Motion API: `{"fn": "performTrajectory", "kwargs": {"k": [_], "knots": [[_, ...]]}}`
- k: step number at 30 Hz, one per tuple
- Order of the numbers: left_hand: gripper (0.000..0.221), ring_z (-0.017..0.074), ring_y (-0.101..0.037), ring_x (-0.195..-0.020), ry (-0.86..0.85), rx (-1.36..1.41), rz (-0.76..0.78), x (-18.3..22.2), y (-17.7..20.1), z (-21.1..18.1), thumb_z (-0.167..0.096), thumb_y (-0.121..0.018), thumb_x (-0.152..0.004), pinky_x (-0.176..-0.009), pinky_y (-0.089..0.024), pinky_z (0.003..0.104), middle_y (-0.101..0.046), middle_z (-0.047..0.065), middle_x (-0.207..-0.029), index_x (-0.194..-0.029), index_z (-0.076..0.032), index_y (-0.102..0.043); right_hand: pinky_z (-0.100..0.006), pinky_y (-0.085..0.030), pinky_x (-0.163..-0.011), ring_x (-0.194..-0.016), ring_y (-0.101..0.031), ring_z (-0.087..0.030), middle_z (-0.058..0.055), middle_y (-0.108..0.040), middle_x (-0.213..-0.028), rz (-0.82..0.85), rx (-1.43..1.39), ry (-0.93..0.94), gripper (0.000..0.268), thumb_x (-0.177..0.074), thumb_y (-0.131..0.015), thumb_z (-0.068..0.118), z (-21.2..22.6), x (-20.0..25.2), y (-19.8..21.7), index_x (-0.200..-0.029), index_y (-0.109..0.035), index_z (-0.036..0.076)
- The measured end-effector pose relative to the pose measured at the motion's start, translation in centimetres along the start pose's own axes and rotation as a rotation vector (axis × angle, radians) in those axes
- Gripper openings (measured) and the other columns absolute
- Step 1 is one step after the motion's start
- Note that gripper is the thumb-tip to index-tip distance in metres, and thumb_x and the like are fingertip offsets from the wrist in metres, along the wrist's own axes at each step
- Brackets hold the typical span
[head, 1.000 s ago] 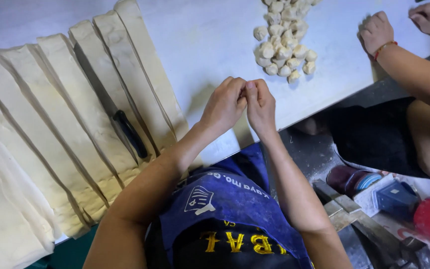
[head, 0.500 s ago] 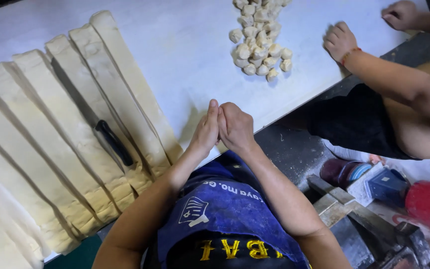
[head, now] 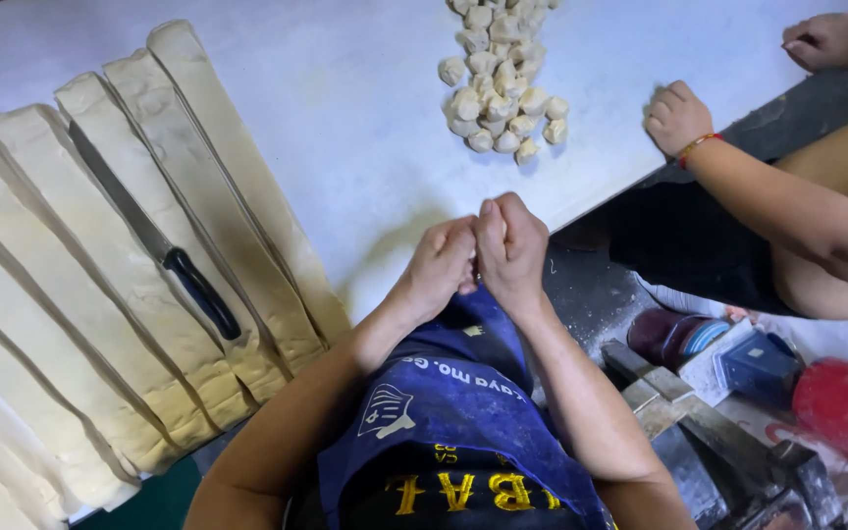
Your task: Cutting long strips of dough from a large sheet and rolling them into small, bite-sized pieces on a floured surface.
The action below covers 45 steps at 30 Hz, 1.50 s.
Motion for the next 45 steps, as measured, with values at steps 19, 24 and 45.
{"fn": "performTrajectory", "kwargs": {"k": [19,24,45], "knots": [[0.061,0.0344,-0.065,-0.103,0.06,-0.955,-0.33,-10.7,7.4,-1.8,-0.027,-0.076,-0.086,-0.083,-0.059,0.047,-0.06,0.018,-0.124,-0.142,-0.015,-0.053,-0.039,-0.045,-0.088,-0.1,-0.056,-0.031,-0.009,-0.046,-0.111,0.264,0.153,-0.172,0.029,-0.085,-0.076,0.01,-22.4,-12.5,6.8,-0.11,-0.061,0.01],[0.124,0.0649,-0.052,-0.124,0.054,-1.44,-0.134,-14.9,2.7,-7.4,-0.008,-0.094,-0.072,-0.1,-0.053,0.07,-0.02,0.038,-0.157,-0.165,-0.013,-0.012,-0.082,-0.038,-0.096,-0.134,-0.034,-0.071,-0.045,-0.027,-0.151,0.493,0.21,-0.156,0.111,-0.076,-0.092,0.024,-11.8,-11.2,4.5,-0.16,-0.023,0.003],[0.031,0.0373,-0.063,-0.103,-0.412,-0.722,-0.471,-14.8,3.0,-4.4,-0.001,-0.043,-0.084,-0.088,-0.047,0.046,-0.069,0.013,-0.103,-0.107,-0.011,-0.062,-0.04,-0.051,-0.081,-0.103,-0.054,-0.037,-0.026,-0.056,-0.118,-0.032,0.285,0.448,0.035,-0.097,-0.063,-0.011,-12.5,-18.8,6.7,-0.132,-0.062,-0.011]]}}
Point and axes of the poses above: each hand's wrist, its own x-axis away from the middle knuckle, its own y-axis out of the back of the hand, z = x × y, the point moved 9 cm from there along -x, towards the middle knuckle
